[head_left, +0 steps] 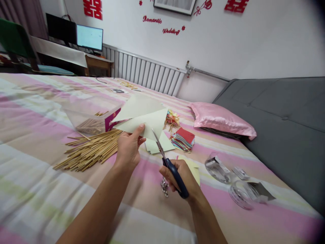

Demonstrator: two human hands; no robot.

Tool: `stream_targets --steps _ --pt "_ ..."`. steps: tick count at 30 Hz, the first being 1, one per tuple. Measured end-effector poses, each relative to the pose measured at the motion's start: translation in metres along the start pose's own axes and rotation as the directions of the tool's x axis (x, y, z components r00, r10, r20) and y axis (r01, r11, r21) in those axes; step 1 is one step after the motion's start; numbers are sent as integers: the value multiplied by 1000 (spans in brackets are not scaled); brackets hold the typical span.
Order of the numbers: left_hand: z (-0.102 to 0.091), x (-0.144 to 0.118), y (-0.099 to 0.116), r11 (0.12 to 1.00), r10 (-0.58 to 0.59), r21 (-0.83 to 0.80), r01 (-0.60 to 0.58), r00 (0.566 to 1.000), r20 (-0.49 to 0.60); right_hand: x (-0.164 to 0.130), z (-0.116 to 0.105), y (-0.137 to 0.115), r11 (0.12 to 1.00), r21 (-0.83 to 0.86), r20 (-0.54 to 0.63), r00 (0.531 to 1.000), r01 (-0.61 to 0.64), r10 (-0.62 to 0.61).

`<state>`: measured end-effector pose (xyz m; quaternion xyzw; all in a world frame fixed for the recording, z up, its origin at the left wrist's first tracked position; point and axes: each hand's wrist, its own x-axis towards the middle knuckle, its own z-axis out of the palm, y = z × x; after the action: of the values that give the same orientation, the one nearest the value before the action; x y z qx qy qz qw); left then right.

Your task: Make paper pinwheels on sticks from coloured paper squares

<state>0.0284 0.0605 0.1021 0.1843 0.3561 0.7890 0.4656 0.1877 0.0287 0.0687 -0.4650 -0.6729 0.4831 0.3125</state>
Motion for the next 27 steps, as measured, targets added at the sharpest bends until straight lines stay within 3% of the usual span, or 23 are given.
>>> stream_targets --steps 9,20,27 --pt "-2 4 2 998 -33 -38 40 985 172 1 0 3 995 3 -33 995 97 -97" --pt "-3 2 2 998 -66 11 65 974 217 2 1 7 990 28 -58 989 137 -135" --pt "-2 -2 2 996 -40 87 22 976 215 2 2 5 986 0 -42 985 168 -168"
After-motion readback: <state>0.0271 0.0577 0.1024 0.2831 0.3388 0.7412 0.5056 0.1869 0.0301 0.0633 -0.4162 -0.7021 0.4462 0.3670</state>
